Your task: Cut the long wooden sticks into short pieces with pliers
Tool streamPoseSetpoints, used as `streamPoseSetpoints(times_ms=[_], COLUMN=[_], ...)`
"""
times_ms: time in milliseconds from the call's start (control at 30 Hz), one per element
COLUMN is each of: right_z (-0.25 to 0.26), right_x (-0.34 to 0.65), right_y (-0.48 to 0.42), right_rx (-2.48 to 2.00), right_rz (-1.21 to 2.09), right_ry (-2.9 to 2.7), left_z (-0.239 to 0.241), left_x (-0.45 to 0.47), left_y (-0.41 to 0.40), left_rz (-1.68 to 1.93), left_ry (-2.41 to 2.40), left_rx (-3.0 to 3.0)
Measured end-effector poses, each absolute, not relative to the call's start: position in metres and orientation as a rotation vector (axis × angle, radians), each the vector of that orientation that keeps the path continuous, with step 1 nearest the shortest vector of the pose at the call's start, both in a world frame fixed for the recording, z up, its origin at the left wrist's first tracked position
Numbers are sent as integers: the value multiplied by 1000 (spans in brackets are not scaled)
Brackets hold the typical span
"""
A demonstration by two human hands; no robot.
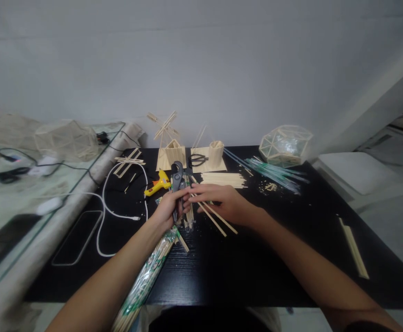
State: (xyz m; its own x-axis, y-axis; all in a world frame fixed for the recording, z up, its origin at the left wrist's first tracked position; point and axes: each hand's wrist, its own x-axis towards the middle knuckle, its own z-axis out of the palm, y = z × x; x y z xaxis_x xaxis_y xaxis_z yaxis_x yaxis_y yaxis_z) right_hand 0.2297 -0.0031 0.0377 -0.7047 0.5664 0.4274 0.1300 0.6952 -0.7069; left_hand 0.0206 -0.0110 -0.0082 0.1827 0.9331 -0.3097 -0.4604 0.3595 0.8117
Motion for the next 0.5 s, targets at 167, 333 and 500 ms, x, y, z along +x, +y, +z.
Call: streamPoseSetpoints(times_ms=[167,333,500], right_z=[37,22,4], right_x=[228,229,226], right_y=[-10,7,18], right_rx=[-689,-966,-979], right_rz=[865,960,913], right_ry=[-2127,-1907,-2165], left_z=[-11,-8,19], left_x=[26,24,16], left_y=[-14,-11,-13], left_rz=[930,1126,1309], left_ry=[936,1087,1287], left_rx=[674,843,1283])
